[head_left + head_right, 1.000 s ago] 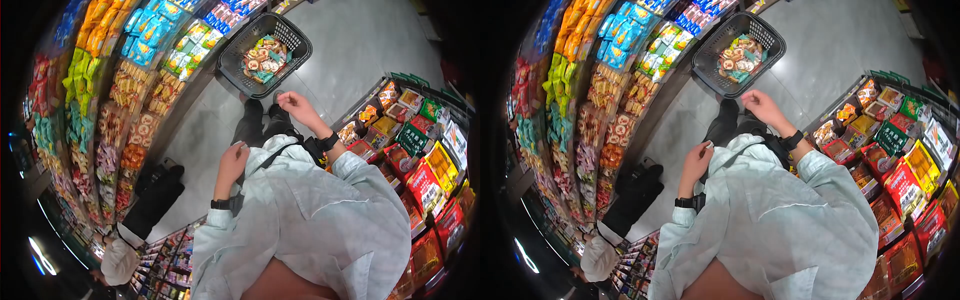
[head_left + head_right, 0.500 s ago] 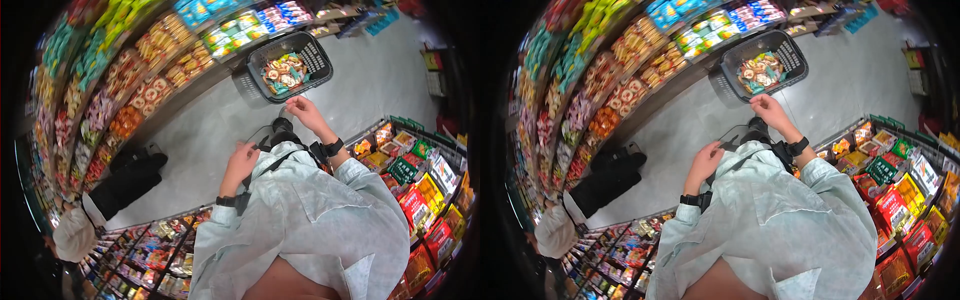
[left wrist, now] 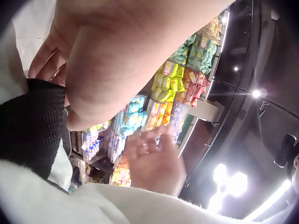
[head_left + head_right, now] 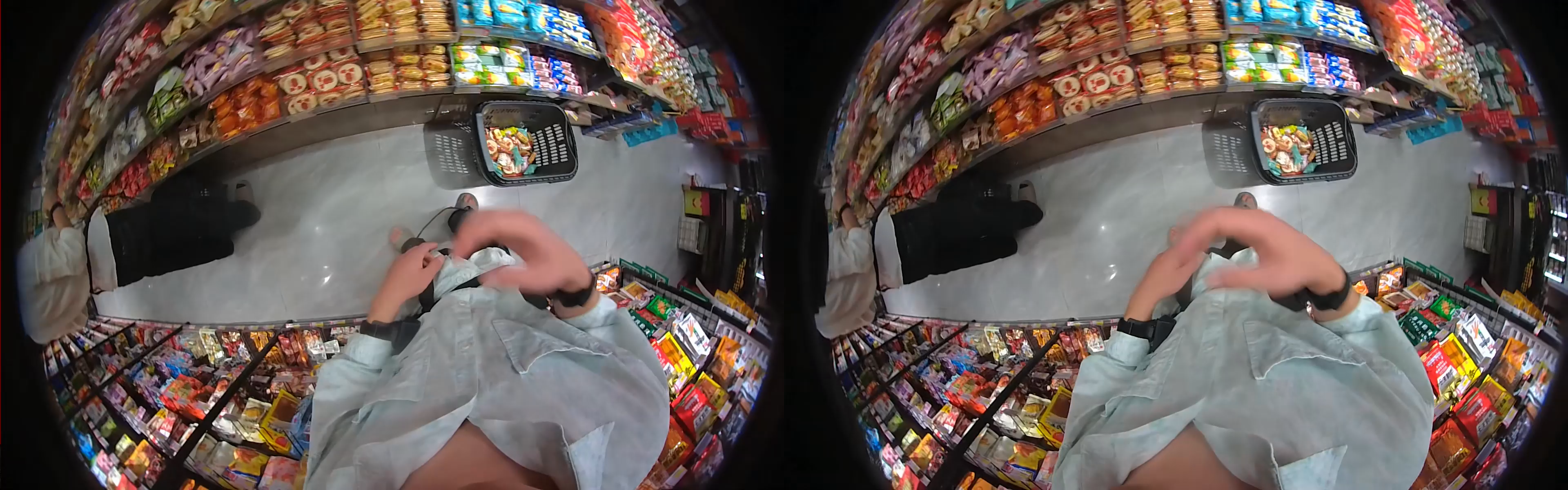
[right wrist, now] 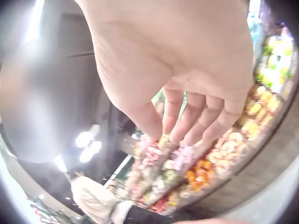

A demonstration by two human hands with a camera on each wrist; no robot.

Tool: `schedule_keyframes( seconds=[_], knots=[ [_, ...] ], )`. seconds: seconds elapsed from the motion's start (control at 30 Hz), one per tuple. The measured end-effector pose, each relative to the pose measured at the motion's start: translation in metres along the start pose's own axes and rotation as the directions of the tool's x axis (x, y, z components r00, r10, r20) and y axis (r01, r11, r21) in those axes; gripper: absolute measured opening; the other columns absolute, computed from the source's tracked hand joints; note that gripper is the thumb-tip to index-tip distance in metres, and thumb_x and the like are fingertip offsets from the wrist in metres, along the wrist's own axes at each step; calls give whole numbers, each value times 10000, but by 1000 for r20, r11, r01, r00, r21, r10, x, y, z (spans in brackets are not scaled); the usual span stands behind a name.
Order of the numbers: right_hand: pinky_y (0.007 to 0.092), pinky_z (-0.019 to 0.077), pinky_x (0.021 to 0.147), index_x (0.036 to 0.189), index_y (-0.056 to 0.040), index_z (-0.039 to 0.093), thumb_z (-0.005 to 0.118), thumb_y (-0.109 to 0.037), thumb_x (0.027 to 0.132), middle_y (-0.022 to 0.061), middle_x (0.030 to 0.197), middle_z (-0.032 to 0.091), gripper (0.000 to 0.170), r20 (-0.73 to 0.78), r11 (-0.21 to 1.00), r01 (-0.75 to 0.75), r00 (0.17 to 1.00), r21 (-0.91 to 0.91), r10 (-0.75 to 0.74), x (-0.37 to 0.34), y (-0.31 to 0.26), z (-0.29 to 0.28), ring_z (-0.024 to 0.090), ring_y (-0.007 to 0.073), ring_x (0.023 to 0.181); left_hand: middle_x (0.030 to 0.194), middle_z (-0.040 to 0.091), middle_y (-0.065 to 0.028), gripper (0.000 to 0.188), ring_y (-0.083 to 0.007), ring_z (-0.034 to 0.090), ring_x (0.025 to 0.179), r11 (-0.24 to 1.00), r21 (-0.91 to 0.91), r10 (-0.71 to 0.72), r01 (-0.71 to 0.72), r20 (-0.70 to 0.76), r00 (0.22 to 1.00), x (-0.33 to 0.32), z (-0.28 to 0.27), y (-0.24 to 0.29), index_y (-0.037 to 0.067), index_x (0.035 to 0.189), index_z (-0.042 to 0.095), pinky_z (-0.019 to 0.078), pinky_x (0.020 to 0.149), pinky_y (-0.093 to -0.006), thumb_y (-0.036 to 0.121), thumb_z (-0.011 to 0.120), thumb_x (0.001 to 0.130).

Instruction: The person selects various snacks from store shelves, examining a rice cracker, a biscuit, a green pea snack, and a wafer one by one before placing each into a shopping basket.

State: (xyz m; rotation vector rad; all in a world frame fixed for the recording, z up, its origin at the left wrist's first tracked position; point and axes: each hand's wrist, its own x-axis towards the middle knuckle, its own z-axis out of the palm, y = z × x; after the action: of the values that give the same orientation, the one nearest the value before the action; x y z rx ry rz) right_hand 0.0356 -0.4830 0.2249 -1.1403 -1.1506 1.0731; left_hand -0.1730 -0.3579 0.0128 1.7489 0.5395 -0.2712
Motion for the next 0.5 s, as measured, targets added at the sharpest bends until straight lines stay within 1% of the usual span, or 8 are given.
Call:
schedule_keyframes(
  seconds=[0.03, 0.07, 0.1, 0.13, 0.17, 0.27, 0.43, 0.5],
  knots=[
    [358, 569, 904, 1222, 24, 673, 702, -37, 983, 146, 1182, 713, 248, 187, 988, 153, 970, 25, -154, 10, -31, 5, 708, 263, 1030, 1055, 761, -164, 493, -288, 727, 908, 999, -25, 24, -24, -8, 1000, -2, -4, -7, -13, 1359, 633, 574, 839, -390, 313, 694, 994],
    [375, 574, 864, 1209, 25, 695, 722, -89, 982, 184, 1207, 707, 255, 274, 941, 224, 917, 252, -291, 20, -45, 18, 711, 284, 1013, 1051, 761, -163, 490, -285, 726, 910, 999, -43, 7, -8, -20, 1000, -5, -6, -10, -14, 1354, 635, 573, 839, -390, 313, 694, 994],
    [384, 575, 834, 1200, 23, 714, 746, -129, 974, 207, 1216, 704, 273, 317, 884, 257, 864, 389, -391, 30, -55, 29, 712, 296, 1005, 1047, 761, -162, 486, -282, 725, 912, 998, -63, -10, 7, -33, 999, -6, -6, -12, -15, 1349, 636, 572, 838, -389, 313, 694, 994],
    [393, 576, 803, 1190, 20, 734, 769, -169, 966, 230, 1225, 701, 295, 356, 812, 260, 799, 523, -485, 40, -65, 40, 713, 307, 998, 1043, 762, -161, 483, -279, 724, 914, 996, -83, -27, 23, -46, 999, -7, -6, -14, -15, 1343, 638, 571, 838, -388, 313, 694, 994],
    [396, 572, 782, 1184, 13, 751, 795, -198, 951, 238, 1218, 699, 317, 385, 776, 261, 750, 575, -538, 50, -72, 46, 712, 310, 1000, 1039, 760, -159, 480, -276, 723, 915, 995, -95, -21, 16, -54, 998, -7, -7, -17, -17, 1339, 637, 570, 837, -385, 313, 694, 995],
    [356, 569, 782, 1276, -12, 763, 706, -280, 1025, 210, 1219, 689, 371, 403, 740, 297, 687, 603, -605, 82, -74, 55, 704, 279, 974, 1026, 755, -153, 472, -267, 719, 914, 993, -116, -20, 10, -89, 996, -10, -14, -29, -21, 1329, 637, 568, 833, -375, 311, 695, 998],
    [347, 562, 763, 1263, -9, 767, 720, -249, 1013, 211, 1214, 691, 350, 362, 672, 252, 685, 696, -632, 110, -58, 51, 704, 271, 950, 1022, 750, -142, 462, -249, 714, 901, 982, -186, -61, 35, -131, 990, -6, -30, -39, -12, 1324, 641, 567, 827, -366, 311, 699, 998],
    [347, 560, 758, 1263, -6, 767, 724, -242, 1009, 213, 1214, 690, 350, 354, 653, 237, 684, 720, -638, 123, -53, 40, 703, 271, 946, 1019, 751, -140, 459, -243, 713, 892, 982, -180, -89, 60, -159, 983, 4, -42, -39, -6, 1321, 646, 568, 821, -367, 310, 705, 994]
  ],
)
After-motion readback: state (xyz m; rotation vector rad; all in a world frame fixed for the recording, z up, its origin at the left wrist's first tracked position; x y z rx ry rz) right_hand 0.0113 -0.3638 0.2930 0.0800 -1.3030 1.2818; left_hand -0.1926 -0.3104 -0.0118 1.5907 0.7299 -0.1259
